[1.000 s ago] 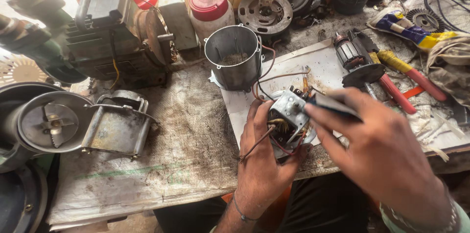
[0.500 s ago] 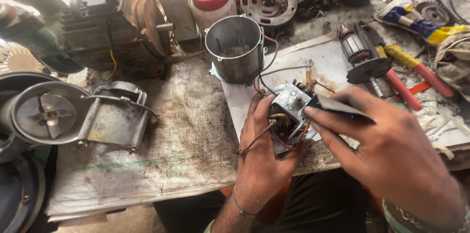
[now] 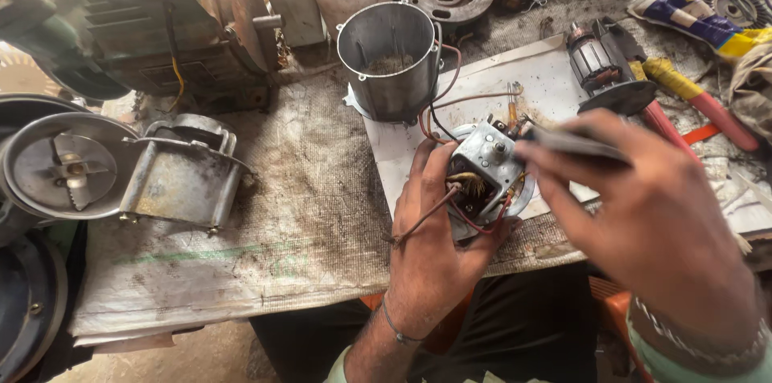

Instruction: The person holds a small disassembled electric motor end piece on a cluttered workbench and repeatedly rubs its metal surface with a small abrasive pad, repositioning the component to work different spots.

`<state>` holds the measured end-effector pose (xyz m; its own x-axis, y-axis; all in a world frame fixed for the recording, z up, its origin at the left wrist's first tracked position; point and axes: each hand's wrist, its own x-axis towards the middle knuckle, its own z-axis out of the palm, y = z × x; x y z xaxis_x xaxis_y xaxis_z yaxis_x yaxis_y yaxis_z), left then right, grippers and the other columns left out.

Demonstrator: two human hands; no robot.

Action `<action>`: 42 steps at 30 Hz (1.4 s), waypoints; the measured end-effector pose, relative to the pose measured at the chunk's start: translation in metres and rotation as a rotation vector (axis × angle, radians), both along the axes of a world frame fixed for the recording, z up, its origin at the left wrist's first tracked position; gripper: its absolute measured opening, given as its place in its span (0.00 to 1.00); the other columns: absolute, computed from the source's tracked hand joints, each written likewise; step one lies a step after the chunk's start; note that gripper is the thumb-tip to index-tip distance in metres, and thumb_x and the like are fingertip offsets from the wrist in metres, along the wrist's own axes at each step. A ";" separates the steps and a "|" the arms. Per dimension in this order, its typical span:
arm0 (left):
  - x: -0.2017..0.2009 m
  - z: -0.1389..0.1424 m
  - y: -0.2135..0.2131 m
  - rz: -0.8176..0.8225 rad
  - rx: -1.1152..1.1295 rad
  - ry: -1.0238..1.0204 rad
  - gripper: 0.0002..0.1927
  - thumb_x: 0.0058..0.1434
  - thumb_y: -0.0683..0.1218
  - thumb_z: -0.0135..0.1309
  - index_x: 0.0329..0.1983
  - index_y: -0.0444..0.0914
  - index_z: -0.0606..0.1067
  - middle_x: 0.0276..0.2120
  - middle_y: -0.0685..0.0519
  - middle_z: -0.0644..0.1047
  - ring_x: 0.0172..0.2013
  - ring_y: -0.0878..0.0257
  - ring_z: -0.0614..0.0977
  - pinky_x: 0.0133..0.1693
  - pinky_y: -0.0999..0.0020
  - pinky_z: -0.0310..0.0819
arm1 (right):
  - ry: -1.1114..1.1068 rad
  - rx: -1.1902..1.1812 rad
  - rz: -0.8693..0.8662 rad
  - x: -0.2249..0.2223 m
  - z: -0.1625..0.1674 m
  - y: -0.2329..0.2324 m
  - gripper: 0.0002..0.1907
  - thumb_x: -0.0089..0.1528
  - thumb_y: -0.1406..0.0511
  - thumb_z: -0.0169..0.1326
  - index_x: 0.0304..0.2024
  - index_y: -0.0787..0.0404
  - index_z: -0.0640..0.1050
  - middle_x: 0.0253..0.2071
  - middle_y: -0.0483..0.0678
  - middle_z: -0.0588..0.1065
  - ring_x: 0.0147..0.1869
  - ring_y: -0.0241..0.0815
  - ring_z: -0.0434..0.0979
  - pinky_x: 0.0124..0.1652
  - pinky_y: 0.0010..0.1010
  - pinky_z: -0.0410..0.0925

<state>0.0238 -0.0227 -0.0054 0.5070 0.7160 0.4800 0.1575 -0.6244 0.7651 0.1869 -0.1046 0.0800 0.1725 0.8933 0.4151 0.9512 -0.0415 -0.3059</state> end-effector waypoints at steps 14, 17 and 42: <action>-0.001 -0.001 -0.001 -0.006 0.006 -0.028 0.47 0.54 0.47 0.71 0.73 0.38 0.57 0.65 0.35 0.68 0.58 0.43 0.78 0.57 0.51 0.76 | -0.076 0.015 0.075 0.003 -0.005 -0.004 0.16 0.56 0.65 0.63 0.47 0.53 0.86 0.43 0.47 0.79 0.38 0.45 0.82 0.43 0.39 0.74; -0.001 -0.001 0.001 0.007 0.017 -0.004 0.48 0.53 0.48 0.72 0.72 0.38 0.57 0.66 0.34 0.68 0.57 0.43 0.79 0.57 0.51 0.75 | -0.059 0.058 0.106 0.003 -0.005 -0.004 0.16 0.56 0.65 0.63 0.47 0.53 0.85 0.44 0.47 0.79 0.39 0.46 0.82 0.42 0.37 0.74; 0.000 0.002 0.001 -0.015 -0.018 -0.041 0.47 0.52 0.46 0.71 0.72 0.40 0.59 0.63 0.38 0.70 0.59 0.45 0.79 0.56 0.52 0.78 | -0.090 0.042 0.133 0.000 -0.002 -0.007 0.15 0.56 0.64 0.63 0.47 0.53 0.86 0.41 0.48 0.77 0.37 0.44 0.80 0.37 0.36 0.73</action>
